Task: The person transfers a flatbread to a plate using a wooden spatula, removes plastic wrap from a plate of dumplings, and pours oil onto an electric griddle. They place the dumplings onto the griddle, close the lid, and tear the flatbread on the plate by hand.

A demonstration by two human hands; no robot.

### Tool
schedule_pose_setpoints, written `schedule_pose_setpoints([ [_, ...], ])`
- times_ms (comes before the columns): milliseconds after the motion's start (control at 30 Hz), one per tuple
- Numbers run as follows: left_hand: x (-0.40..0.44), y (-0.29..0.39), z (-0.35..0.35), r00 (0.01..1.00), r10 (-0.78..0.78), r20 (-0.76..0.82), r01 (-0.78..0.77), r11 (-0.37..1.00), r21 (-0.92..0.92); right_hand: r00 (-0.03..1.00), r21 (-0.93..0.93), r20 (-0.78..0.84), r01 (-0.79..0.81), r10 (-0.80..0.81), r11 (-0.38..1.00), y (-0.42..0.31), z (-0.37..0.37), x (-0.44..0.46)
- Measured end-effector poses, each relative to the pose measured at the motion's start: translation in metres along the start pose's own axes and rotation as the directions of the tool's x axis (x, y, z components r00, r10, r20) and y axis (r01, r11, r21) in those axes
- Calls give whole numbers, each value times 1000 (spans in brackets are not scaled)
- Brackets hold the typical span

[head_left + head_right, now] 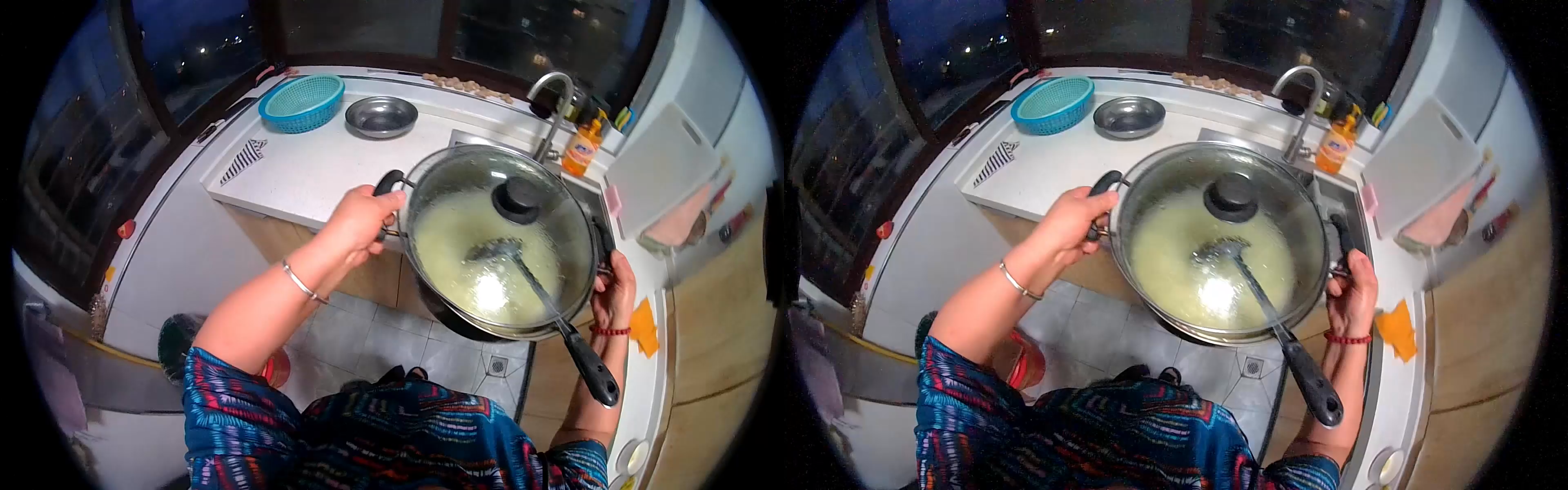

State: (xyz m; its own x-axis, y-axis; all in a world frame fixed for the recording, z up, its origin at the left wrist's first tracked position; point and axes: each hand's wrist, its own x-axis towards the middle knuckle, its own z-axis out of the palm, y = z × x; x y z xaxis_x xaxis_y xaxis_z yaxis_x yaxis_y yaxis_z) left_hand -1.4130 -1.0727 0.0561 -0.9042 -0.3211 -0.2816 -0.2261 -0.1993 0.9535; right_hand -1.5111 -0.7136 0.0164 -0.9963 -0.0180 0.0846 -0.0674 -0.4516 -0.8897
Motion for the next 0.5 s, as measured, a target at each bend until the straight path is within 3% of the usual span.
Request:
schedule_pose_setpoints([
  [167,87,33,-48,993,42,-109,-43,999,-9,986,55,164,-53,44,997,42,74,102],
  [300,169,58,-94,992,77,-98,-75,997,27,991,15,120,-57,55,998,82,141,170],
  [367,213,69,-118,991,81,-106,-76,996,51,999,-57,13,-38,39,998,106,168,200],
  [500,290,91,-158,995,74,-61,-70,996,63,997,-5,9,-75,75,997,152,220,256],
])
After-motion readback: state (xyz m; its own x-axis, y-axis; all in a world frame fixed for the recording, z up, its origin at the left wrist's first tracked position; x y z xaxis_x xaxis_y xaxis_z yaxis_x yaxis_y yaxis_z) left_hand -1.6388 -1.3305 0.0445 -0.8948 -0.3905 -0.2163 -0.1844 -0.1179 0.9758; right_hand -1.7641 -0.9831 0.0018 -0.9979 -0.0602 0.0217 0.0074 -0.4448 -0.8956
